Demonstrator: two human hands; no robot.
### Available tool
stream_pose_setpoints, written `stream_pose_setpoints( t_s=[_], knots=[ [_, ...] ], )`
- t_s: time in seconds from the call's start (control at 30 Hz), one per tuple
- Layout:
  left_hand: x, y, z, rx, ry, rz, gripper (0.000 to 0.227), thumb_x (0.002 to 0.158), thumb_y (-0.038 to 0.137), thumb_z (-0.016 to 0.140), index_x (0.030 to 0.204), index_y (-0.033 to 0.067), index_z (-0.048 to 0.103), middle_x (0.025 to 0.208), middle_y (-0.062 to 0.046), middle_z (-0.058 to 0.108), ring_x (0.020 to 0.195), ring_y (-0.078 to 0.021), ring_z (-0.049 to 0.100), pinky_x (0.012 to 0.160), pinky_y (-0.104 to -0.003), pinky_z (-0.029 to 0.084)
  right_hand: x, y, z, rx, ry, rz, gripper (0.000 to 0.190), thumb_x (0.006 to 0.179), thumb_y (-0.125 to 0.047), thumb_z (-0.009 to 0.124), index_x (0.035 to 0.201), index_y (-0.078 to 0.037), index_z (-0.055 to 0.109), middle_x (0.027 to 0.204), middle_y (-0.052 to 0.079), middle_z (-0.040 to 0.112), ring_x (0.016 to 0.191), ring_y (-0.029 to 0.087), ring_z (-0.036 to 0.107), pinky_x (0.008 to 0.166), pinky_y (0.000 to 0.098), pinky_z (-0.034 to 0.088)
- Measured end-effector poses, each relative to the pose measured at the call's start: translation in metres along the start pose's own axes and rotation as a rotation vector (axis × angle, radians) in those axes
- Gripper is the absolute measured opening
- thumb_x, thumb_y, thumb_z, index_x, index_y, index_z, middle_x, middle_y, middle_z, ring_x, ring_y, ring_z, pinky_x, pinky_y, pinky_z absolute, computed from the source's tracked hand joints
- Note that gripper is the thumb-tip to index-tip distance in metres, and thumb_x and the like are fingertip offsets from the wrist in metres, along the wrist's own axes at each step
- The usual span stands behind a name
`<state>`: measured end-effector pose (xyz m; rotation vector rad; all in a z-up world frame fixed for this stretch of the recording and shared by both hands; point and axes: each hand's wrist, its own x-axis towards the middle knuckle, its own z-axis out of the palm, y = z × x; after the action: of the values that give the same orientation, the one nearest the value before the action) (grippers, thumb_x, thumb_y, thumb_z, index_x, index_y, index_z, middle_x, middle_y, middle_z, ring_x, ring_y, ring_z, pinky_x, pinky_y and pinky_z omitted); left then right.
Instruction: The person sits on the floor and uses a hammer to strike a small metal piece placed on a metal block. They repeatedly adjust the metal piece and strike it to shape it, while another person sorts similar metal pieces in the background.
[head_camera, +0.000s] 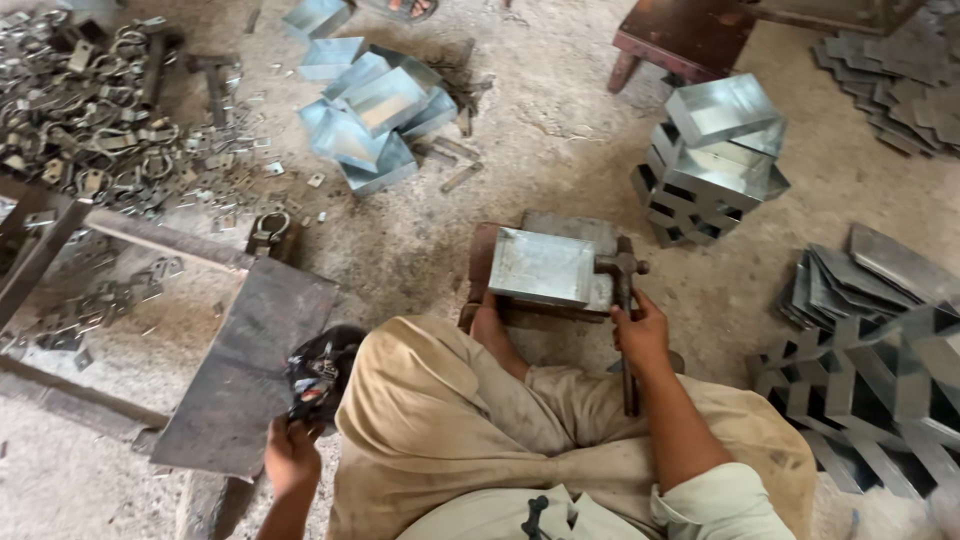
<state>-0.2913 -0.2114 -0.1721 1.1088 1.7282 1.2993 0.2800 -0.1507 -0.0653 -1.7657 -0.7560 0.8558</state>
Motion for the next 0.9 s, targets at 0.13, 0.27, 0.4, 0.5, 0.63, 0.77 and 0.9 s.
stream_pose_setpoints(
  t_s=[0.13, 0.27, 0.4, 0.5, 0.63, 0.77, 0.9],
  knots=[
    [0.007, 0.005, -0.018, 0.172, -0.029, -0.161, 0.027, 0.097, 0.012, 0.057, 0.120, -0.0013, 0.056, 0.091, -0.021, 0.073, 0.074, -0.0263, 0.073, 0.065, -0.040, 0.059, 0.002, 0.006, 0.002, 0.022, -0.009, -0.045, 0.061, 0.091, -0.008, 0.071, 0.149, -0.004, 0.053, 0.068, 0.008, 0.058, 0.047, 0.014, 0.050, 0.041, 0.0336, 0.041],
    [0.033, 0.041, -0.024, 0.662, 0.122, 0.272, 0.032, 0.085, 0.009, 0.070, 0.114, 0.0007, 0.063, 0.106, -0.019, 0.069, 0.089, -0.0314, 0.068, 0.082, -0.043, 0.056, 0.002, 0.004, 0.002, 0.006, -0.012, -0.016, 0.061, 0.090, -0.009, 0.071, 0.148, -0.005, 0.053, 0.065, 0.007, 0.060, 0.045, 0.014, 0.051, 0.041, 0.0324, 0.041],
    [0.057, 0.141, 0.020, 0.543, 0.127, 0.417, 0.043, 0.089, 0.008, 0.074, 0.130, 0.0001, 0.062, 0.126, -0.023, 0.056, 0.103, -0.0330, 0.057, 0.093, -0.044, 0.052, 0.003, 0.005, 0.004, 0.083, -0.029, 0.000, 0.063, 0.089, -0.009, 0.071, 0.149, -0.005, 0.051, 0.065, 0.006, 0.059, 0.045, 0.014, 0.052, 0.040, 0.0323, 0.041],
    [0.063, 0.224, 0.109, 0.427, -0.196, 0.822, 0.058, 0.079, 0.014, 0.086, 0.129, 0.0078, 0.057, 0.133, -0.016, 0.061, 0.118, -0.0347, 0.061, 0.097, -0.043, 0.053, 0.003, 0.008, 0.005, 0.166, -0.043, 0.046, 0.064, 0.088, -0.007, 0.070, 0.148, -0.005, 0.052, 0.067, 0.004, 0.059, 0.045, 0.013, 0.052, 0.040, 0.0321, 0.041],
    [0.028, 0.304, 0.225, 0.781, -0.840, 0.797, 0.115, 0.064, 0.050, 0.091, 0.156, 0.0193, 0.029, 0.161, -0.017, 0.032, 0.148, -0.0407, 0.027, 0.117, -0.060, 0.022, 0.009, 0.010, 0.003, 0.215, -0.058, 0.091, 0.055, 0.089, -0.008, 0.071, 0.142, 0.000, 0.058, 0.069, 0.005, 0.059, 0.045, 0.014, 0.052, 0.040, 0.0324, 0.042],
    [0.015, 0.330, 0.297, 1.130, -0.955, 0.874, 0.139, 0.055, 0.068, 0.089, 0.162, 0.0164, 0.017, 0.168, -0.015, 0.018, 0.154, -0.0415, 0.014, 0.119, -0.071, 0.003, -0.001, 0.006, -0.005, 0.239, -0.085, 0.120, 0.043, 0.092, -0.007, 0.069, 0.134, 0.002, 0.064, 0.070, 0.006, 0.059, 0.049, 0.015, 0.054, 0.042, 0.0328, 0.045],
    [0.033, 0.312, 0.332, 1.153, -0.924, 0.863, 0.141, 0.052, 0.063, 0.092, 0.161, 0.0174, 0.015, 0.166, -0.014, 0.020, 0.153, -0.0407, 0.015, 0.112, -0.077, -0.002, -0.012, 0.004, -0.013, 0.278, -0.114, 0.256, 0.027, 0.095, -0.007, 0.065, 0.120, 0.004, 0.064, 0.072, 0.006, 0.061, 0.054, 0.017, 0.060, 0.048, 0.0338, 0.053]
  ],
)
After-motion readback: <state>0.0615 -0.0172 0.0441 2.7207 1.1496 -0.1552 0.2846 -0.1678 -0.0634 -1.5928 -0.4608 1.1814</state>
